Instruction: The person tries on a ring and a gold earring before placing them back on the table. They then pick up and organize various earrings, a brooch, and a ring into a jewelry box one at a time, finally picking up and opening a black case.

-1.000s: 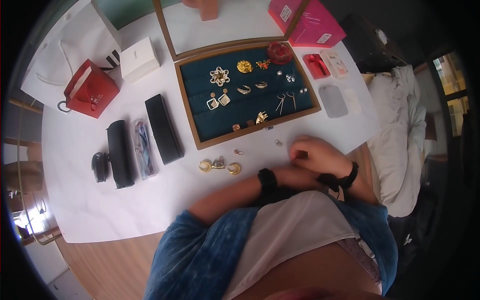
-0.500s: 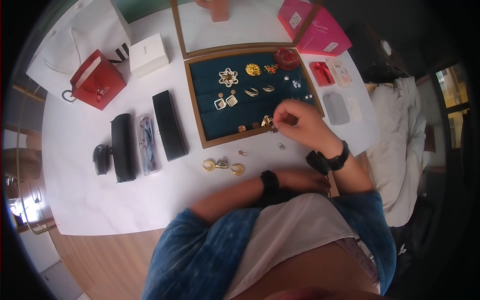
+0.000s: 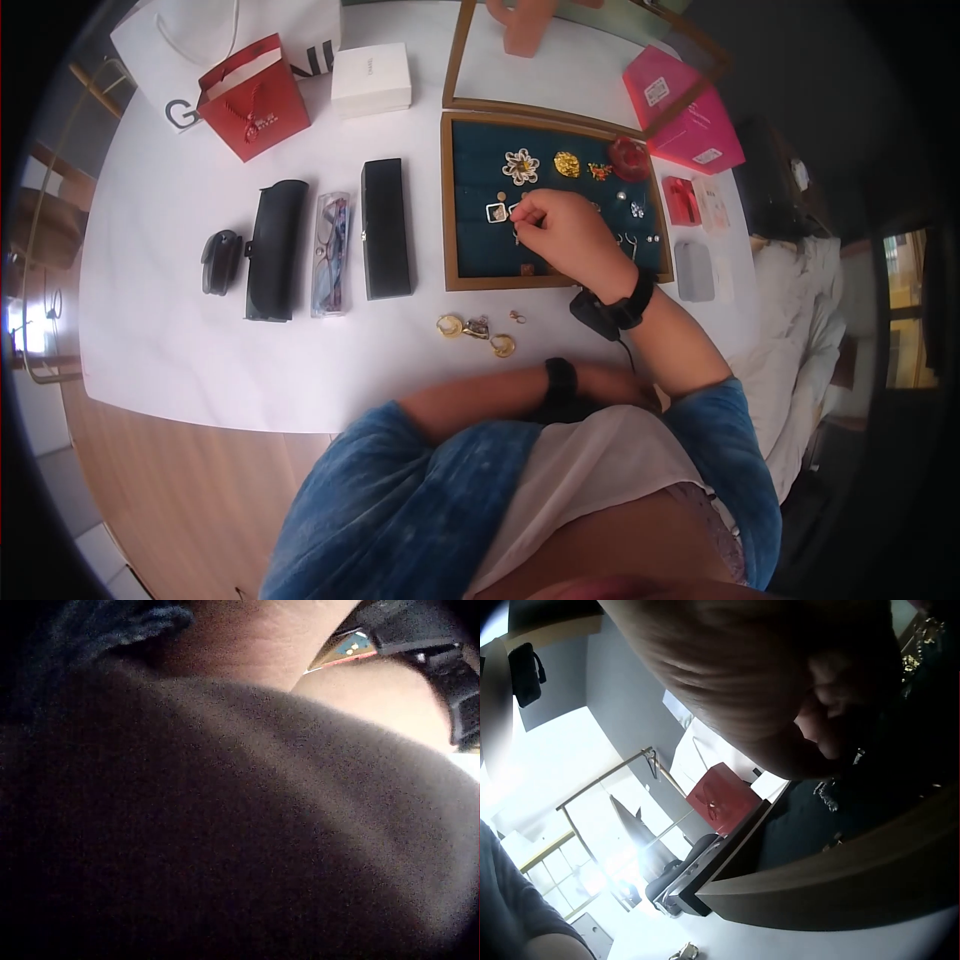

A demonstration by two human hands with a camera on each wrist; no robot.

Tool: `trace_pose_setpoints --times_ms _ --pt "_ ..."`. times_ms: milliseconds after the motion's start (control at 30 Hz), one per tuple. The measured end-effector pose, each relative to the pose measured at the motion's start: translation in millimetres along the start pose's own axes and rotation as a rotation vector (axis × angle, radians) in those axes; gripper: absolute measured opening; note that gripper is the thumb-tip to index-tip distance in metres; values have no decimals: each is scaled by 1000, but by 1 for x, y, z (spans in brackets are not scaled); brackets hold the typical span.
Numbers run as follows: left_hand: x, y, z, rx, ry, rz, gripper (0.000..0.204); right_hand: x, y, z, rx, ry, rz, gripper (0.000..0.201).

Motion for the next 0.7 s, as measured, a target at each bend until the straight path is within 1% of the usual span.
trace_pose_setpoints --times_ms 100,200,267,367,467,567,667,700 --pt "-1 4 -2 119 -46 -38 49 -1 -4 2 -51 -45 8 14" --pt "-8 4 -1 63 5 4 45 5 -11 12 -94 -80 75 14" --pt "-6 4 -2 77 -13 -10 46 13 -15 18 -94 -95 140 13" --pt "-4 6 -3 88 -27 -18 46 17 -12 25 -103 -64 155 14" --pt "-4 6 -2 82 -30 -18 47 20 -3 27 -103 -131 133 16" --pt "-5 5 -2 70 -24 -15 47 28 8 25 -17 -143 178 18" --pt "-6 4 0 60 -16 -12 47 31 16 23 -15 -216 183 18" --pt "-5 3 1 57 -14 -11 47 29 18 22 -2 -211 184 17"
Point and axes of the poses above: each hand's wrist, its own z-axis away from the middle knuckle, its own y-axis out of the palm, x = y × z, the point moved 10 cm from there along -z, towards the middle knuckle, and after that the axes turned 4 degrees about -x, right-handed, at the moved point
